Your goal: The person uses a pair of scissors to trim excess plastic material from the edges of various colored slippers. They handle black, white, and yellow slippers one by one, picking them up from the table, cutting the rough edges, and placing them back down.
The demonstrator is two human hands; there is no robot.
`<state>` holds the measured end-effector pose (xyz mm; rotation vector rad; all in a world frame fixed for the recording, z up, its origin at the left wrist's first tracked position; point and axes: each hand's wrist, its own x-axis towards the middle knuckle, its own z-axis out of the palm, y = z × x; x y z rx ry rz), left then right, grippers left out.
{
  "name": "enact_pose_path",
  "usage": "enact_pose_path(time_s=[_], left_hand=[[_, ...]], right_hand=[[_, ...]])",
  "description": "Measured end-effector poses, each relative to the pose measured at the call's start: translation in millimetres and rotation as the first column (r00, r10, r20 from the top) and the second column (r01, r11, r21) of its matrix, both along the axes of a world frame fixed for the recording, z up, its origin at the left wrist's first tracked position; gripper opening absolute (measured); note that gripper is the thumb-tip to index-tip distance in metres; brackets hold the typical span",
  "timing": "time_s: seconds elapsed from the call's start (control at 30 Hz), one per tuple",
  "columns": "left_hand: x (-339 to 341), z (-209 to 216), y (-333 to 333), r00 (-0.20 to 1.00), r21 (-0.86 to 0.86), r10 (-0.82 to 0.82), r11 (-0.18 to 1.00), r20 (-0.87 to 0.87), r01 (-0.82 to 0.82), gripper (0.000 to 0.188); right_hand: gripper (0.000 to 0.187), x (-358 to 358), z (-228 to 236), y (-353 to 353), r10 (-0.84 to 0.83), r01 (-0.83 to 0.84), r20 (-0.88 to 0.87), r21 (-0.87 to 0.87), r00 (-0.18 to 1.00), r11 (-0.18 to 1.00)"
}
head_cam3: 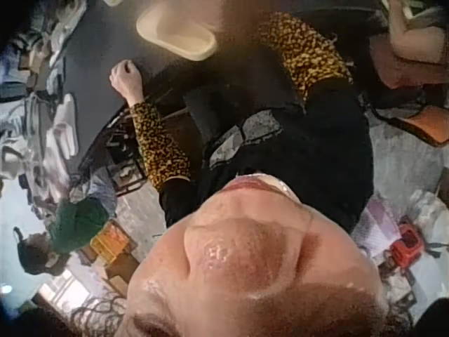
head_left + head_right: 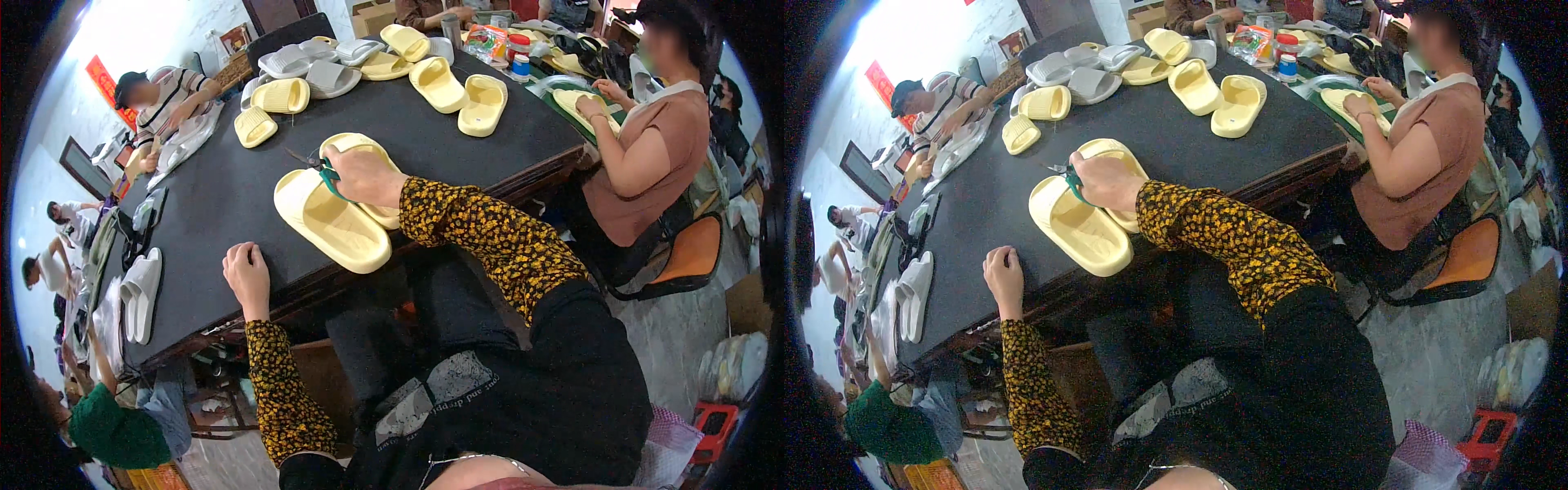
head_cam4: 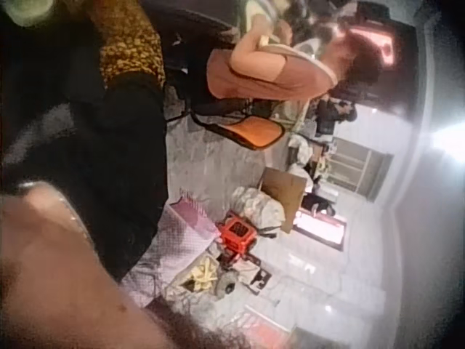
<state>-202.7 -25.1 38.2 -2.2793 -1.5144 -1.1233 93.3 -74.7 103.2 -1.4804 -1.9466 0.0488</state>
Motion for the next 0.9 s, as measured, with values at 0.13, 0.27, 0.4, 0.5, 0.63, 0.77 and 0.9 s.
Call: enact_pose_path(time_s=[0.13,0.27,0.4,0.5,0.63,0.77,0.9], left_hand=[[-2.5,2.6,-1.4,1.000,-0.012,0.011,1.000,-0.006,-0.011,0.014],[-5.7,1.3,-1.1,1.000,0.010,-0.004,1.000,-0.008,0.004,0.013],[3.5,1.7,-2.3,1.000,0.007,-0.008,1.000,-0.003,0.008,0.013],[-4.7,0.8,-0.4,1.000,0.006,-0.002,1.000,-0.001,0.002,0.012],[-2.7,2.5,-4.7,1.000,-0.007,0.003,1.000,0.007,-0.003,0.013],[2.3,2.9,-4.3,1.000,0.003,0.009,1.000,0.012,-0.009,0.013],[-2.3,2.9,-3.5,1.000,0.004,0.026,1.000,-0.017,-0.026,0.013]], right_hand=[[0.022,-1.5,6.8,-6.0,-0.013,0.011,0.030,0.045,0.999,0.999],[0.021,15.8,6.4,-1.3,-0.041,0.032,0.137,0.067,0.990,0.997],[0.020,57.2,23.0,-6.1,-0.107,0.086,0.274,0.086,0.956,0.993],[0.017,98.0,32.4,5.9,-0.200,0.153,0.359,0.156,0.911,0.976],[0.020,177.4,51.6,11.6,-0.394,0.320,0.415,0.239,0.820,0.917],[0.029,227.5,67.8,-14.3,-0.514,0.456,0.514,0.247,0.686,0.855],[0.038,209.8,78.3,-33.0,-0.574,0.534,0.398,0.218,0.716,0.817]])
